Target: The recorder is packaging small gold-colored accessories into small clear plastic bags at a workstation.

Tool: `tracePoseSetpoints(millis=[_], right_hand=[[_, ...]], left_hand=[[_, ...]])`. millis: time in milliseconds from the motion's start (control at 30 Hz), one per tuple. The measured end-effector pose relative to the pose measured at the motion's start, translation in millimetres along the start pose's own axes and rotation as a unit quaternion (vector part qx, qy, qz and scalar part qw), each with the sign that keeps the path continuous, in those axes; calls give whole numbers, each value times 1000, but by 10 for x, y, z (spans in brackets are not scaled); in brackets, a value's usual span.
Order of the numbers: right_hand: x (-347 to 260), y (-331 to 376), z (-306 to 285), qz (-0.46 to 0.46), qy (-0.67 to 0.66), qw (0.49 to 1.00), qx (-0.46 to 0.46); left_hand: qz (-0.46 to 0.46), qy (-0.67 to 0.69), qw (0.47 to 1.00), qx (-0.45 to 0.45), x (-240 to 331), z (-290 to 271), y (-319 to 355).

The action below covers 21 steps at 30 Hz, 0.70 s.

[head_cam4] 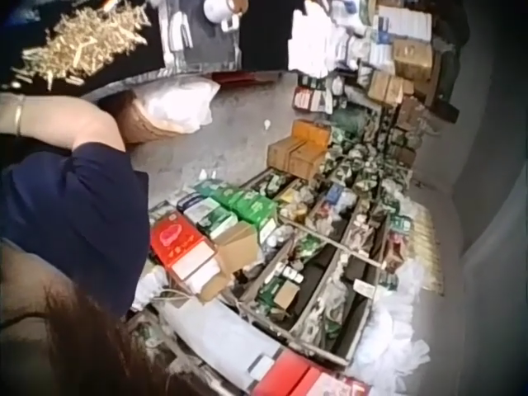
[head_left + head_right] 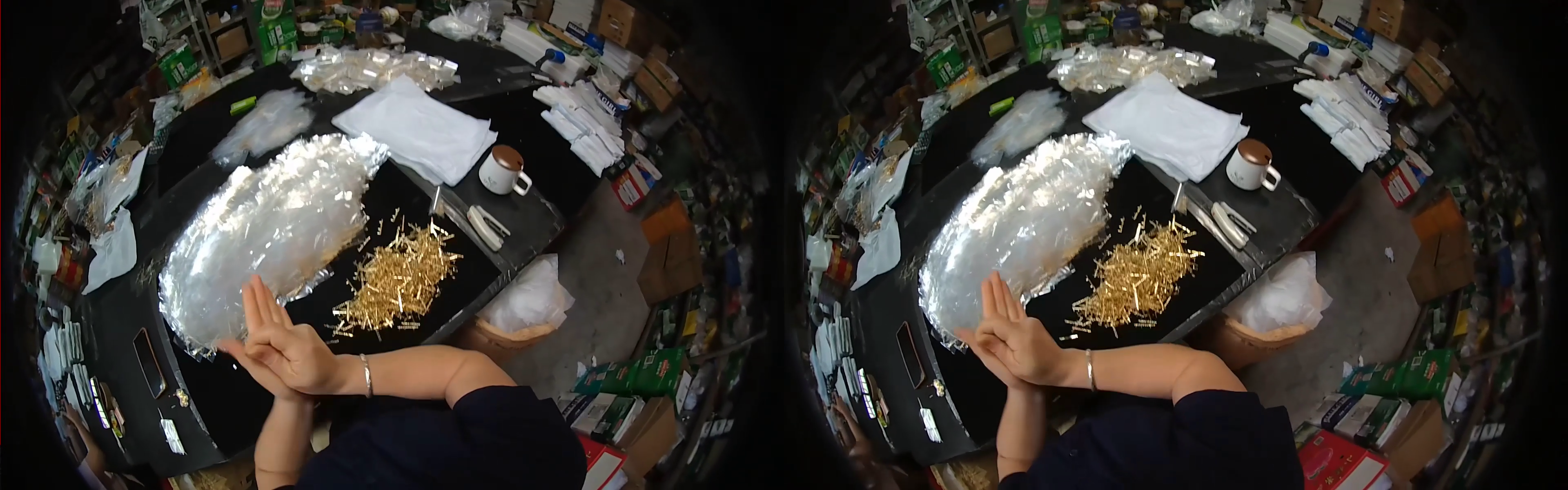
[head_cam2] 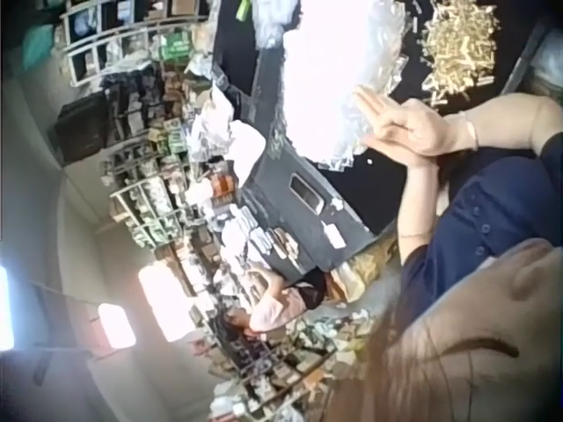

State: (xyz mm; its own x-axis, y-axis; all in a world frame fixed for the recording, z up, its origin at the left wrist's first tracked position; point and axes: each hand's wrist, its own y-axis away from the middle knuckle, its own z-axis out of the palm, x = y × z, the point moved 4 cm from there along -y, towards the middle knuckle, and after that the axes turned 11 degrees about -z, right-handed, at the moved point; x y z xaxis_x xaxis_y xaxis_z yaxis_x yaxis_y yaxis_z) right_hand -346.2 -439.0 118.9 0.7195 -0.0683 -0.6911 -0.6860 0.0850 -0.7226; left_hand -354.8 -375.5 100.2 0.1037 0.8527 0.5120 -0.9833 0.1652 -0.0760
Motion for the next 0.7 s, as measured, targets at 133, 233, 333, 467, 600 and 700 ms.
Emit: tracePoseSetpoints(millis=[133,233,333,467,600,700], right_hand=[[96,-29,-14,150,-85,984,-34],[167,19,36,179,-119,976,-40],[95,80,50,56,-99,993,-2],[399,-14,88,211,-96,973,-9],[76,72,117,30,-103,994,-23],[370,-24,47,206,-114,972,-16]], left_hand=[[-3,153,986,-71,-127,-115,175],[-16,136,989,-61,-55,-158,40],[-42,-265,959,93,11,-230,8],[-22,336,934,-119,-124,-133,116],[-7,-246,963,109,89,-132,74],[29,396,917,-39,-217,196,325]])
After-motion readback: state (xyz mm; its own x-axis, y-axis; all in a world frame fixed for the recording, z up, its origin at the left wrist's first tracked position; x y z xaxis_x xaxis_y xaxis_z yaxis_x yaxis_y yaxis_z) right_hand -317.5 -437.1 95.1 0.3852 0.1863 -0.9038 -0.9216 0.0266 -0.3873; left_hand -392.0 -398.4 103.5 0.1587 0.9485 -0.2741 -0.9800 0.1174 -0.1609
